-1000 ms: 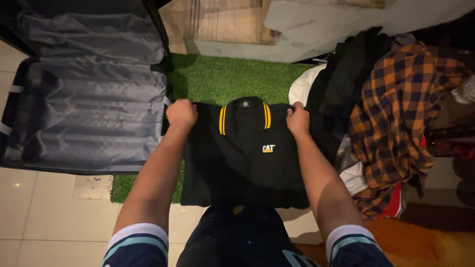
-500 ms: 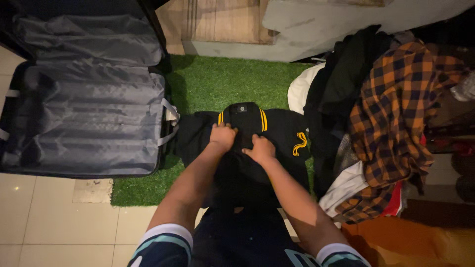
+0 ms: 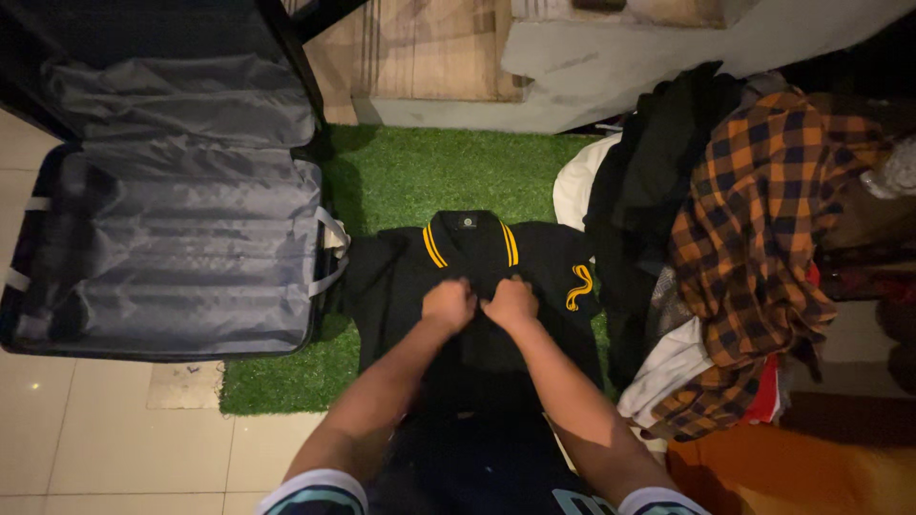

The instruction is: The person adjusts the lining inside an open suitcase and then folds a black shirt on a mat on the floor.

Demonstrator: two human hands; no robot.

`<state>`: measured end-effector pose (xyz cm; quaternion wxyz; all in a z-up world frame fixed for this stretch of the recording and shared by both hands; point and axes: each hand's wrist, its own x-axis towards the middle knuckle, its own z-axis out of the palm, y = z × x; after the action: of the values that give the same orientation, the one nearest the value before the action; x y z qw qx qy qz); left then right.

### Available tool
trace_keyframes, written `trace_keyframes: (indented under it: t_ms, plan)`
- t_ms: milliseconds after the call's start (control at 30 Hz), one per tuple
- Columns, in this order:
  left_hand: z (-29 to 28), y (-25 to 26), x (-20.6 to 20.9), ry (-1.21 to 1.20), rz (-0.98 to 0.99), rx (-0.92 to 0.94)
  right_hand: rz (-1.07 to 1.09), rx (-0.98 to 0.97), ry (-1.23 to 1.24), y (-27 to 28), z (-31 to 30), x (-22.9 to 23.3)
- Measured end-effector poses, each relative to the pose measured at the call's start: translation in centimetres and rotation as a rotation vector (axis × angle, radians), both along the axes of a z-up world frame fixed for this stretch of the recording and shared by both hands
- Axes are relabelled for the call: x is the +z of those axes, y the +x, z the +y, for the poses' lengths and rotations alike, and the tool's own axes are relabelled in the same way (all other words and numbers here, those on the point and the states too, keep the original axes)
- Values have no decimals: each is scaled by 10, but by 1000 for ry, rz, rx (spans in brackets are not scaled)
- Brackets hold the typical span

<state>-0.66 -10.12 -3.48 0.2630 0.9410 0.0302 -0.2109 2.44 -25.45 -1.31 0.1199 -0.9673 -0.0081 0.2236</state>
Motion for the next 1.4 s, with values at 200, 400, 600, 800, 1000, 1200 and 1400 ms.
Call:
trace_keyframes:
  t_ms: [200,400,600,800,1000,1200,1400]
  plan:
    - [-17,-23,1,13,-95,137,15,-6,-33,-4,2,-12]
    - [-20,-20,-6,34,-87,104,-328,-42,95,-14,-6,-48]
    - [-22,-18,-30,62,-159,1,-328,-320,567,-11,-9,-121]
    - [-17,-9,-64,-182,-97,256,52,-639,1083,-15,-17,-128]
    - [-16,-7,-102,-480,-182,457,270,-722,1245,-13,-21,-122]
    - [-15,-5,-111,-809,-97,570,268,-704,1283,-14,-19,-122]
    - [-16,-7,-112,-984,47,674,282,-729,1374,-13,-24,-119]
